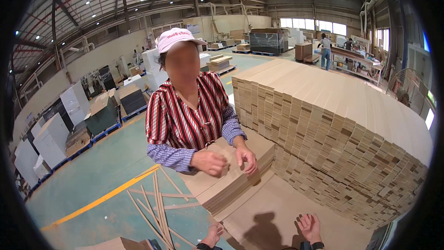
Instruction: Operating a press or laminating machine in a woodworking factory to process wooden blocks.
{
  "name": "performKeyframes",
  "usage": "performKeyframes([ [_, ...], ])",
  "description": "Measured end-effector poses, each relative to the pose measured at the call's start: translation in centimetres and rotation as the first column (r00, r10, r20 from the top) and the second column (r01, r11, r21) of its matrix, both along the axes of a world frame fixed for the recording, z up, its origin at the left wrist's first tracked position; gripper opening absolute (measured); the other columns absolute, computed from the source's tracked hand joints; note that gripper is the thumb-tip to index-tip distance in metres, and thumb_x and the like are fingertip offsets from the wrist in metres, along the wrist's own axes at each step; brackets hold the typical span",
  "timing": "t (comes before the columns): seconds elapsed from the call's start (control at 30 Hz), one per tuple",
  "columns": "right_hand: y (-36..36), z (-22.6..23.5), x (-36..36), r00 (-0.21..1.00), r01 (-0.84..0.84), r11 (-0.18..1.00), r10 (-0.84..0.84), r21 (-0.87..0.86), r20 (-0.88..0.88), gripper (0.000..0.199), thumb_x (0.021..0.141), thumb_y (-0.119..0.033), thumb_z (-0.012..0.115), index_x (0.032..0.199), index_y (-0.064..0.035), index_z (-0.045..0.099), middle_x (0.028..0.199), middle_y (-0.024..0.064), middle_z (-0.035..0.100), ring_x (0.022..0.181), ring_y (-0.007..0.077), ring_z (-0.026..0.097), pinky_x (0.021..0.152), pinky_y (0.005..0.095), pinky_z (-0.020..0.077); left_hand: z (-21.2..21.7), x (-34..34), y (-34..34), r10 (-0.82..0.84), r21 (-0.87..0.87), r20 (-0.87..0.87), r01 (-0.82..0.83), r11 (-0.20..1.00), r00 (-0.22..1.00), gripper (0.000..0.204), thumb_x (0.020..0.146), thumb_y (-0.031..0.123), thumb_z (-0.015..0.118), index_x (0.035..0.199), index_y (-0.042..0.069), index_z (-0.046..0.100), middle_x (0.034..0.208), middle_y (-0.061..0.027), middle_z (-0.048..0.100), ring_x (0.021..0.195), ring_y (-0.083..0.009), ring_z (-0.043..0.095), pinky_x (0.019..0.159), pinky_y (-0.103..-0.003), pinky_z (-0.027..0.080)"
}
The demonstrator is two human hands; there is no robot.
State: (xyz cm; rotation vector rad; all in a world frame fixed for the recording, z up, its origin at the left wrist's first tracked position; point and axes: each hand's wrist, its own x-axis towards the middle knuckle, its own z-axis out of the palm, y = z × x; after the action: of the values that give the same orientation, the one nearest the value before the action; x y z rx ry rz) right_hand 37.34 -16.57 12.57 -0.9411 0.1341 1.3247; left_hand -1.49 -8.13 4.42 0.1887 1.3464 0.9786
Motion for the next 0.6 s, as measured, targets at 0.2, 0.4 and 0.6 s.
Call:
performKeyframes([
  [0.2, -8.3, 0.2, 7.2, 0.980, 0.189, 0.981, -0.191, 0.032, 0.061, 0.025, 0.076, -0.040, 0.057, 0.083, -0.0167, 0.052, 0.088, -0.0001, 0.060, 0.082, 0.0156, 0.055, 0.078, 0.0364, 0.0410, 7.0, 4.6, 0.5, -0.042, 0.224, 0.006, 0.039, 0.974, 0.999, 0.013, 0.083, 0.018, 0.046, 0.078, 0.007, 0.051, 0.058, 0.0001, 0.047, 0.056, -0.0134, 0.050, 0.054, -0.027, 0.045],
  [0.4, -15.1, 3.3, 11.2, 0.919, 0.373, 0.906, -0.390, 0.198, 0.054, 0.028, 0.076, -0.039, 0.058, 0.088, -0.0139, 0.054, 0.095, 0.0005, 0.058, 0.089, 0.0149, 0.053, 0.080, 0.0348, 0.0427, 8.6, 7.9, 8.5, -0.238, 0.286, 0.118, 0.197, 0.938, 0.964, 0.016, 0.084, 0.018, 0.046, 0.088, 0.004, 0.047, 0.082, -0.0082, 0.051, 0.068, -0.0181, 0.054, 0.061, -0.030, 0.049],
  [0.6, -27.6, 3.4, 16.5, 0.808, 0.557, 0.771, -0.589, 0.309, 0.013, 0.037, 0.081, -0.034, 0.054, 0.106, -0.0082, 0.050, 0.113, 0.0048, 0.052, 0.103, 0.0158, 0.047, 0.087, 0.0300, 0.0391, 10.1, 8.7, 13.8, -0.217, 0.192, 0.119, 0.192, 0.962, 0.969, 0.026, 0.085, 0.022, 0.046, 0.099, 0.000, 0.042, 0.098, -0.0133, 0.046, 0.092, -0.0299, 0.051, 0.072, -0.040, 0.046],
])
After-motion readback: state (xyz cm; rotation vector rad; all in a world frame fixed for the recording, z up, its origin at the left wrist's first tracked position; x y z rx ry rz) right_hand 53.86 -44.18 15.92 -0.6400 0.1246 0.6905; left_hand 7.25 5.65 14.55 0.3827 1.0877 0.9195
